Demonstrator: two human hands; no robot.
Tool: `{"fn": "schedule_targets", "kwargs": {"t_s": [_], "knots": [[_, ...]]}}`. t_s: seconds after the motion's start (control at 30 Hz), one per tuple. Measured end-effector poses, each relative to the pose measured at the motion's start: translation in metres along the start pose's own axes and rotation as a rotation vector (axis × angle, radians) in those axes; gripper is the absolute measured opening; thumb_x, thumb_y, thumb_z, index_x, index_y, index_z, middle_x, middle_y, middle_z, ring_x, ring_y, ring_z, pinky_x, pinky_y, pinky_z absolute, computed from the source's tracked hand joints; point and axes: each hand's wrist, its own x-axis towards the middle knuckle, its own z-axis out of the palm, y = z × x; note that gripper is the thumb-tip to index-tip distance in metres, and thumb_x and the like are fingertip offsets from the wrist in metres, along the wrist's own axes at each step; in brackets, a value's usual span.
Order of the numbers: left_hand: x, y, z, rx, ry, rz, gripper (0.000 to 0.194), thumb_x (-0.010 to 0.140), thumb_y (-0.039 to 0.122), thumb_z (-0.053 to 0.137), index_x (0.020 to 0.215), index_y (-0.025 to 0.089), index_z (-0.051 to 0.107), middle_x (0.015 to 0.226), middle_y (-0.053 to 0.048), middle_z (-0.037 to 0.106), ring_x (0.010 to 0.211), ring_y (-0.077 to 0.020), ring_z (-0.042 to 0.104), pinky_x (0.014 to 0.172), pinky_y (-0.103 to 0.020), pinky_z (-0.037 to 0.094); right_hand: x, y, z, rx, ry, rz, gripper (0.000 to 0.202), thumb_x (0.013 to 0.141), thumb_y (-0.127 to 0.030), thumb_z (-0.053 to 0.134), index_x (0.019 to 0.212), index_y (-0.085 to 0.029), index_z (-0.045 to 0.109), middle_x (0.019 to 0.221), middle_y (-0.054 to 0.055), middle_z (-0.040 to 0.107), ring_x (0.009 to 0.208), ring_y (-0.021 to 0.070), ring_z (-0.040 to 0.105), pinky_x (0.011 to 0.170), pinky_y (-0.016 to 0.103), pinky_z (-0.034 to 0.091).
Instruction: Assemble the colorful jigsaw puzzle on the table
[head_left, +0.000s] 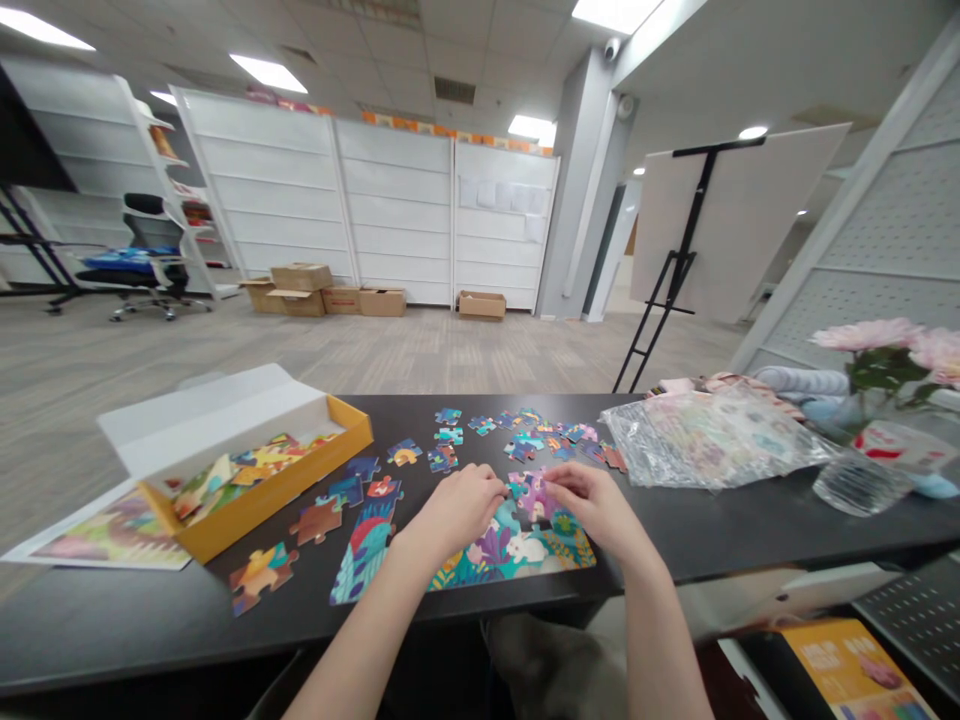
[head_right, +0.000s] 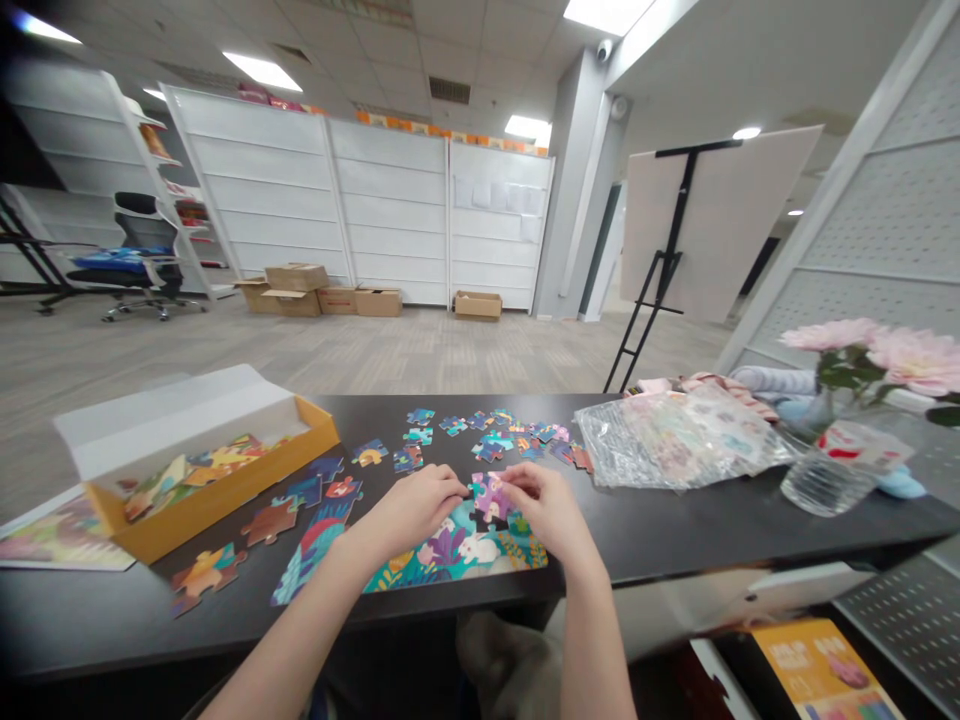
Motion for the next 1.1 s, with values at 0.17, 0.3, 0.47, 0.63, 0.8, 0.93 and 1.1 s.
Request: {"fn": "schedule_targets", "kwargs": {"t_s": [0.17, 0.3, 0.47, 0.63, 0.8, 0.93, 1.1], "knots": [[0.0, 0.0, 0.003, 0.008, 0.026, 0.011, 0.032, 0.1, 0.026, 0.044, 0.115, 0.024, 0.072, 0.108, -0.008, 0.067, 0.1, -0.0245, 0.061, 0.086, -0.036, 0.051, 0.001, 0.01, 0.004, -0.102, 0.007, 0.003, 0.024, 0.08, -0.037, 0.06, 0.087, -0.017, 0.071, 0.087, 0.01, 0.078, 0.081, 0.024, 0.072, 0.076, 0.035, 0.055], [0.001, 0.001, 0.004, 0.015, 0.04, 0.009, 0.031, 0.1, 0.027, 0.044, 0.114, 0.023, 0.072, 0.107, -0.008, 0.066, 0.099, -0.0244, 0.06, 0.086, -0.036, 0.051, 0.001, 0.016, 0.004, -0.172, 0.03, 0.005, 0.025, 0.08, -0.036, 0.057, 0.087, -0.017, 0.072, 0.085, 0.009, 0.078, 0.08, 0.0248, 0.071, 0.076, 0.036, 0.054], [0.0, 0.002, 0.005, 0.034, 0.048, 0.019, 0.031, 0.099, 0.023, 0.045, 0.114, 0.023, 0.072, 0.106, -0.008, 0.066, 0.098, -0.0239, 0.06, 0.085, -0.035, 0.051, 0.003, 0.017, 0.009, -0.22, 0.07, -0.015, 0.024, 0.081, -0.033, 0.055, 0.088, -0.018, 0.072, 0.087, 0.009, 0.077, 0.081, 0.0245, 0.072, 0.077, 0.036, 0.054], [-0.002, -0.003, 0.011, 0.034, 0.074, 0.039, 0.032, 0.098, 0.02, 0.045, 0.117, 0.024, 0.071, 0.107, -0.008, 0.066, 0.098, -0.023, 0.06, 0.086, -0.035, 0.05, 0.004, 0.021, 0.006, -0.139, 0.086, -0.027, 0.021, 0.08, -0.032, 0.057, 0.092, -0.019, 0.071, 0.091, 0.009, 0.077, 0.085, 0.0248, 0.073, 0.08, 0.037, 0.055], [-0.007, -0.01, 0.011, -0.012, 0.139, 0.02, 0.029, 0.098, 0.02, 0.045, 0.111, 0.021, 0.071, 0.109, -0.007, 0.068, 0.102, -0.0226, 0.06, 0.092, -0.036, 0.049, 0.006, 0.031, -0.009, -0.044, 0.322, -0.025, 0.028, 0.079, -0.04, 0.063, 0.096, -0.018, 0.068, 0.099, 0.013, 0.077, 0.092, 0.0273, 0.073, 0.085, 0.04, 0.055], [-0.008, -0.009, 0.004, -0.054, 0.141, -0.012, 0.025, 0.097, 0.022, 0.049, 0.106, 0.021, 0.072, 0.108, -0.006, 0.069, 0.101, -0.0222, 0.063, 0.092, -0.035, 0.05, 0.012, 0.031, -0.019, -0.01, 0.421, -0.028, 0.033, 0.076, -0.043, 0.065, 0.096, -0.017, 0.067, 0.095, 0.012, 0.076, 0.089, 0.0268, 0.072, 0.084, 0.04, 0.055], [-0.005, -0.003, 0.001, -0.044, 0.133, -0.006, 0.023, 0.097, 0.025, 0.051, 0.104, 0.021, 0.072, 0.107, -0.006, 0.07, 0.1, -0.0225, 0.064, 0.091, -0.035, 0.05, 0.044, 0.009, -0.019, 0.005, 0.261, -0.035, 0.026, 0.072, -0.04, 0.068, 0.086, -0.018, 0.067, 0.084, 0.008, 0.074, 0.077, 0.0211, 0.069, 0.073, 0.033, 0.054]]}}
